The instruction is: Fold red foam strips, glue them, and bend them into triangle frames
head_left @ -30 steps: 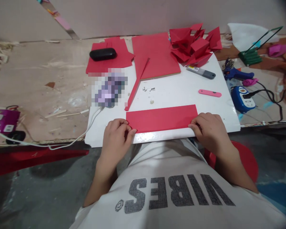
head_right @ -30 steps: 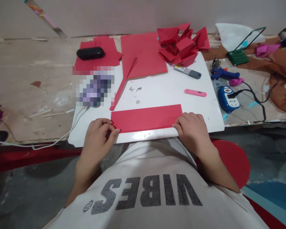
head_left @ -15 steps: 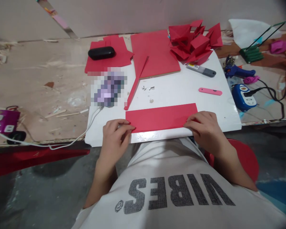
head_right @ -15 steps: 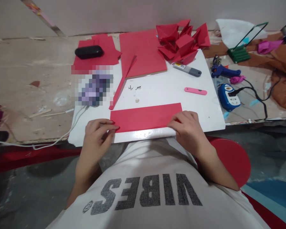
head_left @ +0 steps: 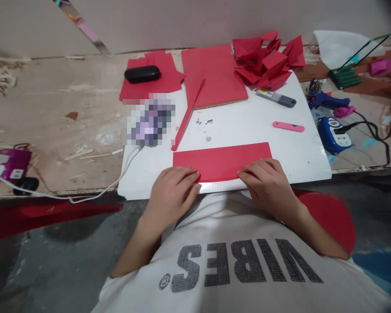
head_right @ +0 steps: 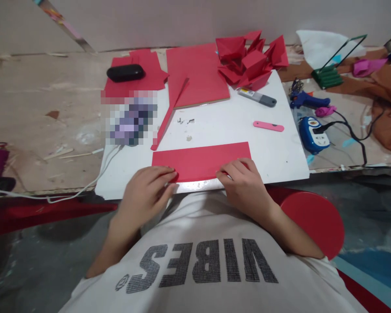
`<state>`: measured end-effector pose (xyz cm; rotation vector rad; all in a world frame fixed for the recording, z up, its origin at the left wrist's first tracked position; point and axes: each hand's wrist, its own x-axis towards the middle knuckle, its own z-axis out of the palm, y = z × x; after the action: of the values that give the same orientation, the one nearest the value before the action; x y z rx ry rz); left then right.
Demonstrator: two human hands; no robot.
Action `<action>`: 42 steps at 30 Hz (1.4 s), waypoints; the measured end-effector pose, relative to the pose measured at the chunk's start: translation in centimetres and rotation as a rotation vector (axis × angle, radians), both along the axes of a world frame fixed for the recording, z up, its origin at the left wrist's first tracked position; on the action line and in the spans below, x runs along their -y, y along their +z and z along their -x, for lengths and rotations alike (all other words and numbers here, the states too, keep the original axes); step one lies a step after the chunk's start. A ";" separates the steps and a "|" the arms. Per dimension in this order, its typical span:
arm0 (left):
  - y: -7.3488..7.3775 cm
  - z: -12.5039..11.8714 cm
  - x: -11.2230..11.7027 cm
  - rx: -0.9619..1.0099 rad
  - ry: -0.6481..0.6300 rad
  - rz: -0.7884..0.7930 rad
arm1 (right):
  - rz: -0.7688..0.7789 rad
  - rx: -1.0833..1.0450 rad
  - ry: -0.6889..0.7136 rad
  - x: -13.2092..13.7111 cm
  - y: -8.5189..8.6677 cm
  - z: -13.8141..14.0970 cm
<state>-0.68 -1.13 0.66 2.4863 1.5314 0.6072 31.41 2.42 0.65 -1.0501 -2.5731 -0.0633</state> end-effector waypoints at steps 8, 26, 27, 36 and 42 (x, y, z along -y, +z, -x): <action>2.5 6.9 -7.0 -0.059 0.559 -0.019 | 0.051 -0.041 0.023 -0.7 -0.7 -0.1; 1.0 10.8 -8.0 -0.130 0.549 -0.002 | 0.128 -0.144 0.049 -1.0 -1.1 -0.5; 1.0 10.6 -8.3 -0.128 0.544 -0.011 | 0.128 -0.144 0.047 -1.0 -1.1 -0.5; 2.2 8.4 -11.7 -0.152 0.616 0.151 | 0.121 -0.166 0.052 -1.0 -1.3 -0.6; 2.0 8.3 -12.1 -0.173 0.623 0.218 | 0.143 -0.178 0.055 -1.1 -1.2 -0.5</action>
<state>-8.98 11.02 2.63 1.9250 2.3169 0.2737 31.95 3.49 -0.56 -0.9860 -2.4710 0.2220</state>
